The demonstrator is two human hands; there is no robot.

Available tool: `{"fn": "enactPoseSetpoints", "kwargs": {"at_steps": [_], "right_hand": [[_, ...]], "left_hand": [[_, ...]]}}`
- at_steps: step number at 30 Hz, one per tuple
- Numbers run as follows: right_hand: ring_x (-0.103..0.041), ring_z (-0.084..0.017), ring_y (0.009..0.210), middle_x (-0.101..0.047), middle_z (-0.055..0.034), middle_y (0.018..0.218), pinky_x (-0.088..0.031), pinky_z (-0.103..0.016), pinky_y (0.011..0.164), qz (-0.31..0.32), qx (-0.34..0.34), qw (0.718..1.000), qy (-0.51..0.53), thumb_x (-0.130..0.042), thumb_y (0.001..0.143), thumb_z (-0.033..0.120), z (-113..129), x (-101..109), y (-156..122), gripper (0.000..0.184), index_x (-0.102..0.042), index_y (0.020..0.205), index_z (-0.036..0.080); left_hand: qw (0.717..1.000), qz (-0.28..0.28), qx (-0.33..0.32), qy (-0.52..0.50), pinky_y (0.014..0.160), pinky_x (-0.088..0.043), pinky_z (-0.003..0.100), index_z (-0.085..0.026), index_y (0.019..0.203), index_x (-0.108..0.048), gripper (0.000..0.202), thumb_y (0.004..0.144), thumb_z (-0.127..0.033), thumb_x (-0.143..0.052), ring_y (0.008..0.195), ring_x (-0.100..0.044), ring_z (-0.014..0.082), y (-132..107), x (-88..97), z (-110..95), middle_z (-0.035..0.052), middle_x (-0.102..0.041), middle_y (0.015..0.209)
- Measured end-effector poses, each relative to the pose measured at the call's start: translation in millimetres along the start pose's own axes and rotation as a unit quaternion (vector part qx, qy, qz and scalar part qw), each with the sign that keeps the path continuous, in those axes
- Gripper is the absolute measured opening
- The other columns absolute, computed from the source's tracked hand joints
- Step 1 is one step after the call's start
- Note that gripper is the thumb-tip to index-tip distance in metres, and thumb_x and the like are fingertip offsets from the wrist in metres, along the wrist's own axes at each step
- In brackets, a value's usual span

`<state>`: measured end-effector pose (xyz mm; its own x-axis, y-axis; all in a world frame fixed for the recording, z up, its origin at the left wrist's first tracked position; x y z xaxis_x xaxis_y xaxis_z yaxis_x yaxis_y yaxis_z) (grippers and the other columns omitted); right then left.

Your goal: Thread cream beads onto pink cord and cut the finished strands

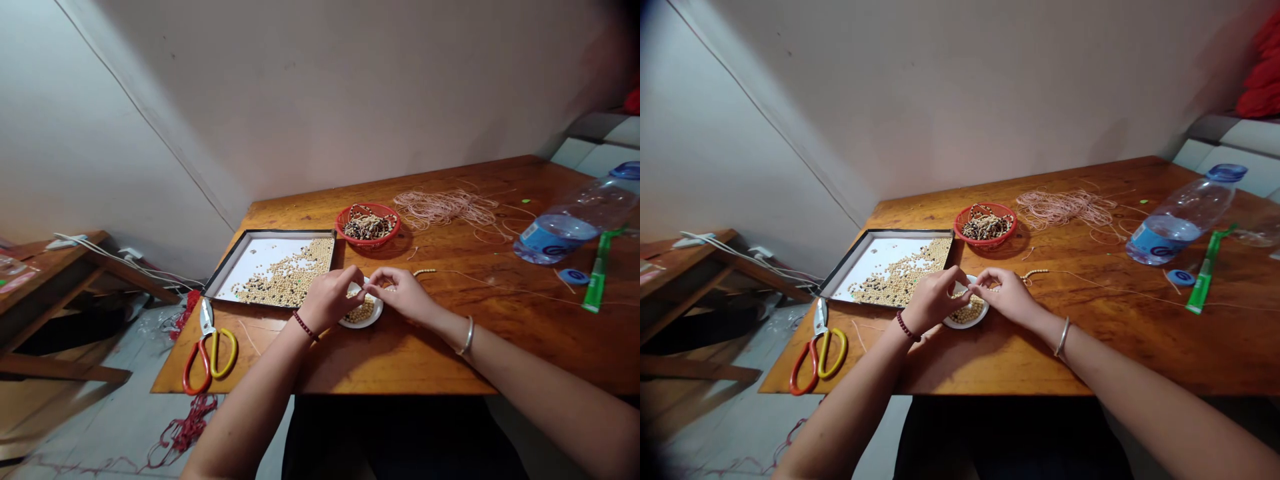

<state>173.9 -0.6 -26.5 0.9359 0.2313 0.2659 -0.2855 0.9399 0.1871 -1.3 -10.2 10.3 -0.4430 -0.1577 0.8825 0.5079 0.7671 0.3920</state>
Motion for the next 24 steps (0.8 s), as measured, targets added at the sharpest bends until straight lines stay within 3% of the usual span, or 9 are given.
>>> {"fn": "enactPoseSetpoints", "kwargs": {"at_steps": [13,17,20,24], "right_hand": [[-0.055,-0.014,0.064,-0.065,-0.0032,0.071,-0.042,-0.026,0.061,0.005,-0.084,0.990,0.117,-0.068,0.068,0.035,-6,-1,3,0.021,-0.065,0.072,0.014],[-0.039,-0.007,0.044,-0.059,0.0013,0.059,-0.027,-0.022,0.043,-0.003,-0.159,0.973,0.167,-0.065,0.066,0.033,0,0,2,0.018,-0.063,0.068,0.015],[-0.028,-0.003,0.037,-0.059,0.0018,0.059,-0.015,-0.021,0.038,-0.002,-0.199,0.961,0.193,-0.063,0.066,0.032,2,0,2,0.017,-0.060,0.069,0.016],[-0.026,-0.003,0.036,-0.063,0.0005,0.063,-0.012,-0.021,0.037,-0.006,-0.213,0.955,0.209,-0.063,0.063,0.029,1,0,2,0.015,-0.058,0.071,0.016]], "left_hand": [[0.999,0.026,0.028,-0.019,0.055,-0.036,0.021,-0.022,0.092,-0.056,0.018,0.078,-0.029,-0.065,0.061,-0.058,0.0116,1,2.4,4,-0.0016,-0.067,0.078],[0.996,0.062,0.044,-0.037,0.056,-0.037,0.021,-0.023,0.095,-0.054,0.022,0.076,-0.022,-0.066,0.063,-0.060,0.0119,1,5.0,8,-0.0027,-0.069,0.082],[0.994,0.089,0.041,-0.039,0.056,-0.037,0.021,-0.023,0.095,-0.054,0.024,0.075,-0.019,-0.066,0.065,-0.062,0.0125,0,5.0,8,-0.0028,-0.070,0.084],[0.994,0.105,0.032,-0.030,0.056,-0.038,0.021,-0.023,0.097,-0.057,0.020,0.078,-0.018,-0.063,0.067,-0.064,0.0134,0,2.8,9,-0.0018,-0.071,0.082]]}}
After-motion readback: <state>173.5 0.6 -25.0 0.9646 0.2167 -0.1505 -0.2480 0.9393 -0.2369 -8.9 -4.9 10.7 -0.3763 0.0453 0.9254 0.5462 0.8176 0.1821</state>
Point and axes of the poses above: each hand's wrist, its own y-axis towards the middle knuckle, its own x-axis out of the back of the hand, z = x × y, the point moved 1 cm from there along y, towards the middle knuckle
